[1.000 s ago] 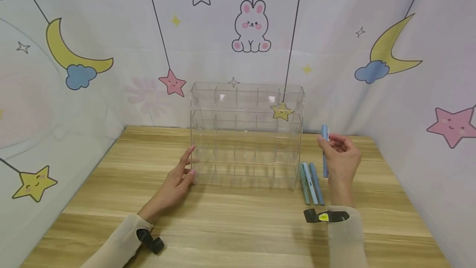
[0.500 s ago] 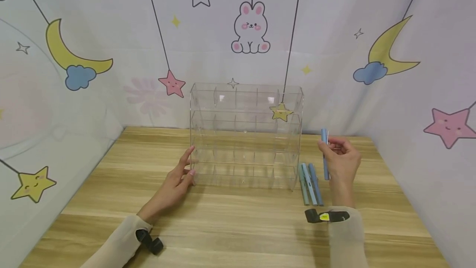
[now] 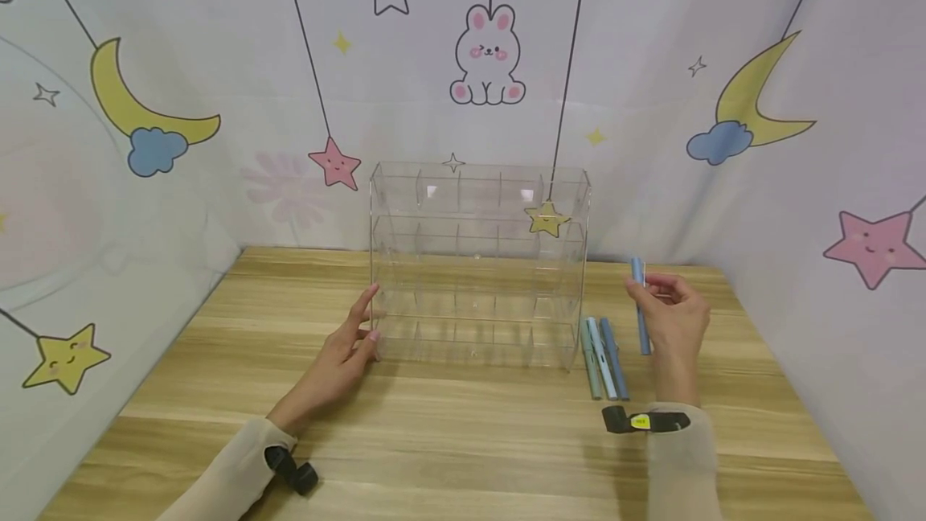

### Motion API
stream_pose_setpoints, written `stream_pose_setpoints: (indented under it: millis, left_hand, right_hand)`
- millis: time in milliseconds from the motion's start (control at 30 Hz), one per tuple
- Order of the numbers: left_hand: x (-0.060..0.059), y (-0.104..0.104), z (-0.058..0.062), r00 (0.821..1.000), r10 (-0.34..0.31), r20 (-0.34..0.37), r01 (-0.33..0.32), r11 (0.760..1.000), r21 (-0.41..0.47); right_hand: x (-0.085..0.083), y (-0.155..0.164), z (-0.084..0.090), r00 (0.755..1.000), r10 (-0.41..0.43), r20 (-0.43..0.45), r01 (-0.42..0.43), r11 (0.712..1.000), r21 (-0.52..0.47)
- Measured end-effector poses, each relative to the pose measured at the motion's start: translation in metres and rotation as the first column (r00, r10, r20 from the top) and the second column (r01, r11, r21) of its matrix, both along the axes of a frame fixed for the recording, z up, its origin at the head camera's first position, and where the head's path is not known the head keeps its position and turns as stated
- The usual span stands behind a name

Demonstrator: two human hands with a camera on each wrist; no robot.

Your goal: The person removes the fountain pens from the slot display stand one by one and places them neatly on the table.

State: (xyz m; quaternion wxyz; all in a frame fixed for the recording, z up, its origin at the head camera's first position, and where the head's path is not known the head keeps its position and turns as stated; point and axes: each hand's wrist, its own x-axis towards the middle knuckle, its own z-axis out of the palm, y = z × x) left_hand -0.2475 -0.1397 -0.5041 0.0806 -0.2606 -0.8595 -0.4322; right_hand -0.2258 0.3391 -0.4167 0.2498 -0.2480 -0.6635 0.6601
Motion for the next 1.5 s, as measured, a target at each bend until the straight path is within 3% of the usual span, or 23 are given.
stream_pose_setpoints:
  millis: [233, 367, 533, 667, 800, 967, 1200, 1500]
  left_hand:
    - [0.001, 0.000, 0.002, 1.000, 0.005, 0.008, -0.005, 1.000, 0.000]
    - [0.001, 0.000, 0.001, 1.000, 0.005, 0.004, -0.005, 1.000, -0.002]
    - [0.000, 0.000, 0.000, 1.000, 0.004, -0.004, -0.004, 1.000, -0.001]
    - [0.000, 0.000, -0.001, 1.000, 0.000, -0.007, 0.000, 1.000, -0.001]
    - [0.000, -0.001, -0.001, 1.000, 0.000, -0.007, 0.000, 1.000, -0.003]
    - [0.000, -0.001, -0.002, 1.000, 0.004, -0.009, -0.004, 1.000, -0.002]
    - [0.000, -0.001, -0.001, 1.000, 0.001, -0.001, -0.001, 1.000, -0.002]
    - [-0.001, -0.001, 0.000, 1.000, 0.001, 0.012, -0.001, 1.000, -0.004]
  right_hand:
    - [0.000, 0.004, -0.001, 0.993, 0.050, 0.108, -0.060, 0.994, 0.089]
    - [0.001, 0.005, -0.006, 0.970, 0.105, 0.217, -0.150, 0.968, 0.202]
    - [0.002, 0.007, -0.011, 0.935, 0.151, 0.321, -0.243, 0.931, 0.271]
    - [0.002, 0.008, -0.013, 0.903, 0.178, 0.391, -0.301, 0.912, 0.280]
    - [0.002, 0.011, -0.013, 0.878, 0.191, 0.438, -0.324, 0.912, 0.253]
    - [0.001, 0.013, -0.015, 0.862, 0.197, 0.467, -0.337, 0.911, 0.238]
    - [0.004, 0.020, -0.022, 0.827, 0.211, 0.521, -0.399, 0.873, 0.279]
    - [0.005, 0.025, -0.026, 0.798, 0.233, 0.555, -0.440, 0.855, 0.275]
